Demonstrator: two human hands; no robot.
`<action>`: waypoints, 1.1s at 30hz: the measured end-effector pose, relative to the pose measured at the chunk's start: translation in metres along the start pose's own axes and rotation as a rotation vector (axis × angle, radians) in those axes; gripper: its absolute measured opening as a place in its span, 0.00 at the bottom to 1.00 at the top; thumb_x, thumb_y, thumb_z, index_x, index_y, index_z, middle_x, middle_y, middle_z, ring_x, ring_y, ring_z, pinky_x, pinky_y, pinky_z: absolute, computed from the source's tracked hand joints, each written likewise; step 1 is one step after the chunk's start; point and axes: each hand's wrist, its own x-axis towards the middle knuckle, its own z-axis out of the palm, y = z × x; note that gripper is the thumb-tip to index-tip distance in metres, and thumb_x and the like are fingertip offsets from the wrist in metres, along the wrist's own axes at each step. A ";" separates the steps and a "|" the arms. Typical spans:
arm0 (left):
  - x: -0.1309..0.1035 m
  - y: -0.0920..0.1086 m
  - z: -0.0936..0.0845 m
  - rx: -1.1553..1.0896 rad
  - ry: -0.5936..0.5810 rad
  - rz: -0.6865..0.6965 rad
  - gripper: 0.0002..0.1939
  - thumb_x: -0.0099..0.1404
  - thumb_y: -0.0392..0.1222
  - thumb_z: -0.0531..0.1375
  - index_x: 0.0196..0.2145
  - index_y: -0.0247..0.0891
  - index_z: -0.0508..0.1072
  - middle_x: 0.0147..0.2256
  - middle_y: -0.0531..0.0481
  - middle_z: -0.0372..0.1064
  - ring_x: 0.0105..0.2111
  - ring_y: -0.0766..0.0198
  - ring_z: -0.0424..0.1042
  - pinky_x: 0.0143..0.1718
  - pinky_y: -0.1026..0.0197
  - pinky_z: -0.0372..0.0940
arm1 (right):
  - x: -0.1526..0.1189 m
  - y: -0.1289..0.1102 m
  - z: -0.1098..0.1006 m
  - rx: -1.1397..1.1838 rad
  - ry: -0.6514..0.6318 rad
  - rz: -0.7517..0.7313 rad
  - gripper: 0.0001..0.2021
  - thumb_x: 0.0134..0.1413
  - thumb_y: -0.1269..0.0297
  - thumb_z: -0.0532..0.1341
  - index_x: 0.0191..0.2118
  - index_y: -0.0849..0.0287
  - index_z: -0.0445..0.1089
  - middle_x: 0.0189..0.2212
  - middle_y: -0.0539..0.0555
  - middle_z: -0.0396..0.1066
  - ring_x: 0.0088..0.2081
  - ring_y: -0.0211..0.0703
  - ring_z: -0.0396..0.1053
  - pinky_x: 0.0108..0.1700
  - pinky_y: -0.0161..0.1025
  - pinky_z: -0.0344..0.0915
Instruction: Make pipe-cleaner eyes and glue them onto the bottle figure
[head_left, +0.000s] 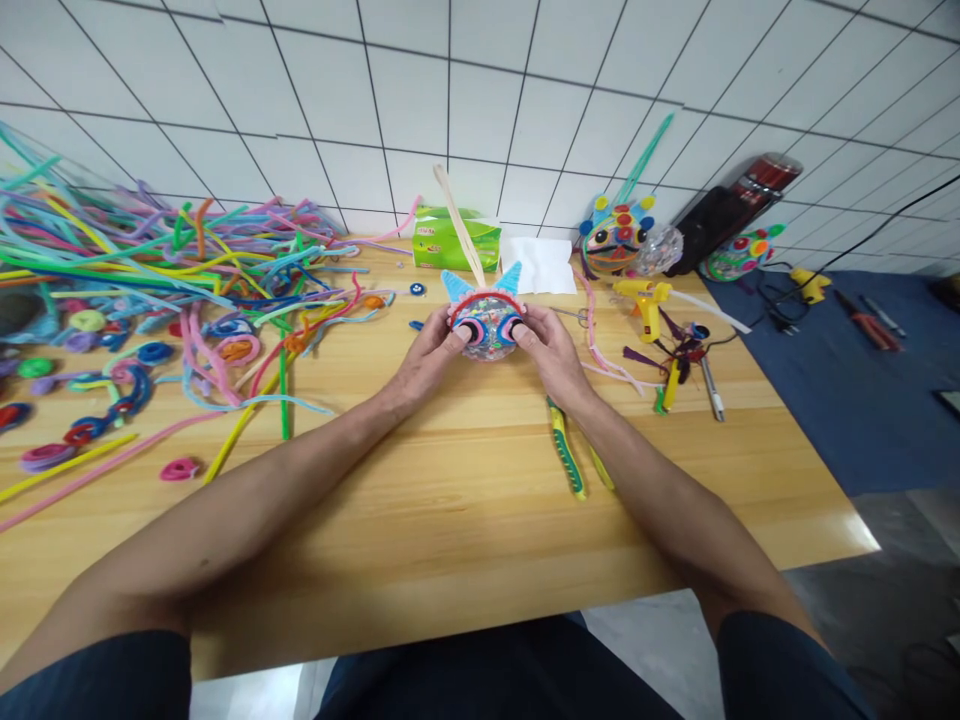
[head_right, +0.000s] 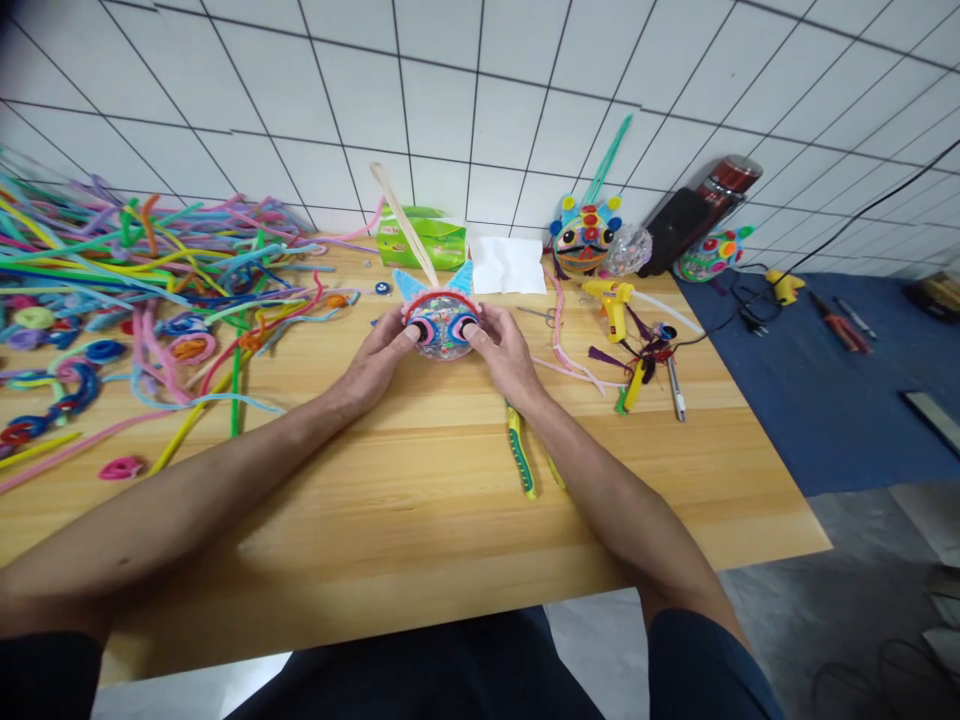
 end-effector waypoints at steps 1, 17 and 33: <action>0.001 -0.001 0.000 -0.001 -0.004 -0.001 0.31 0.68 0.63 0.67 0.61 0.43 0.72 0.64 0.43 0.72 0.66 0.45 0.68 0.70 0.43 0.62 | 0.000 0.000 0.000 -0.001 0.001 0.001 0.30 0.53 0.36 0.72 0.54 0.48 0.71 0.59 0.55 0.78 0.63 0.53 0.73 0.71 0.55 0.65; 0.015 -0.008 0.011 0.055 0.028 -0.021 0.45 0.52 0.56 0.80 0.59 0.41 0.64 0.62 0.38 0.69 0.62 0.46 0.71 0.63 0.44 0.70 | 0.009 0.001 -0.001 0.048 0.012 0.021 0.30 0.51 0.38 0.73 0.53 0.51 0.71 0.58 0.57 0.78 0.61 0.53 0.74 0.69 0.54 0.67; 0.074 -0.007 0.004 0.175 0.107 0.023 0.48 0.45 0.57 0.82 0.58 0.40 0.68 0.59 0.38 0.73 0.59 0.44 0.74 0.60 0.44 0.70 | 0.074 0.011 -0.006 0.111 -0.001 0.054 0.33 0.48 0.30 0.70 0.49 0.50 0.72 0.51 0.52 0.80 0.56 0.51 0.76 0.62 0.52 0.74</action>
